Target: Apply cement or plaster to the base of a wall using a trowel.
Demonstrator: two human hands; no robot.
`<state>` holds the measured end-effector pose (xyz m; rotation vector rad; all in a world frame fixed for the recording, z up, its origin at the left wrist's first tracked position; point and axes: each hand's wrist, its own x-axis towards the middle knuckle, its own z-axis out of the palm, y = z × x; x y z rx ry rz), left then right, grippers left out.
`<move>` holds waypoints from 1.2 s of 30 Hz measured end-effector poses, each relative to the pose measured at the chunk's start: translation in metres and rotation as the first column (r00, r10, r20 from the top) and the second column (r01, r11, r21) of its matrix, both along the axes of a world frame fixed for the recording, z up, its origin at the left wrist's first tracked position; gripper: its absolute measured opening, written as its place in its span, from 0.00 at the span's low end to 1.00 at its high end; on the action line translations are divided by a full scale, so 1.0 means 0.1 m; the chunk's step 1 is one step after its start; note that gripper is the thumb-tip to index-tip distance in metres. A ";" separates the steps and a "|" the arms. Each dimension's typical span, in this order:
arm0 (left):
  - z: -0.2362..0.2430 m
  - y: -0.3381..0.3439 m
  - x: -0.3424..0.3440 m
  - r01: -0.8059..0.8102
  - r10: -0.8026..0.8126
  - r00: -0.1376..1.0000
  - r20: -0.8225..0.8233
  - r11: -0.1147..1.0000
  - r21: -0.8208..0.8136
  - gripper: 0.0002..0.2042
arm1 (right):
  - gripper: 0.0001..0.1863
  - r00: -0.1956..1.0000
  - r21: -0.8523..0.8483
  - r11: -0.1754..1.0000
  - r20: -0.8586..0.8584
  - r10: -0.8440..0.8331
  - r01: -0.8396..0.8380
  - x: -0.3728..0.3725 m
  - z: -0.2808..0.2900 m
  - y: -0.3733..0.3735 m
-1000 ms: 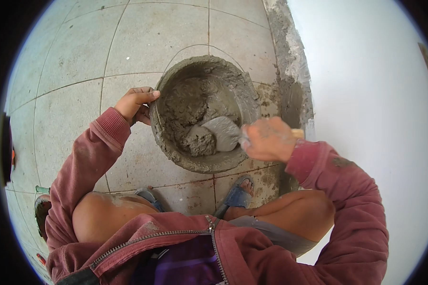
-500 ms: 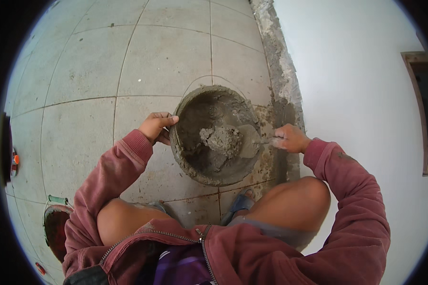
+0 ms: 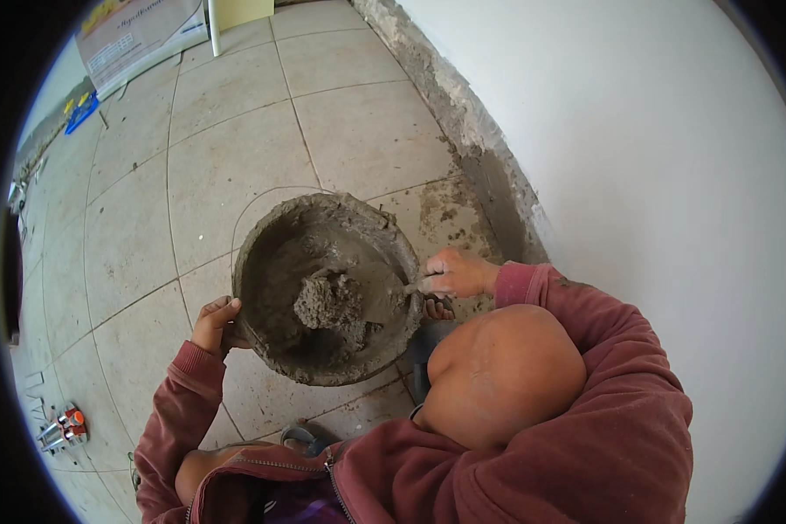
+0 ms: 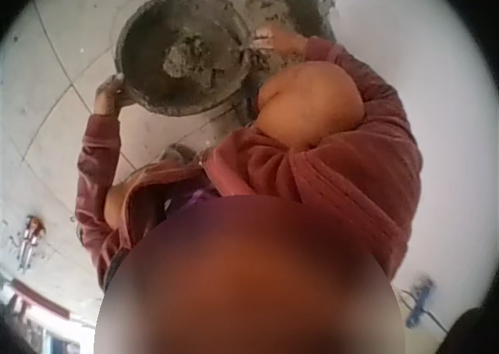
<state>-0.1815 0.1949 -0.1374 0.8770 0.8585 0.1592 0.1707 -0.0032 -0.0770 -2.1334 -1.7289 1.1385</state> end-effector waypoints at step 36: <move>0.11 -0.07 0.13 -0.227 0.174 0.942 -0.287 0.960 -0.162 0.20 | 0.14 0.328 -0.392 0.790 -0.754 -0.569 0.471 1.00 -0.91 -0.68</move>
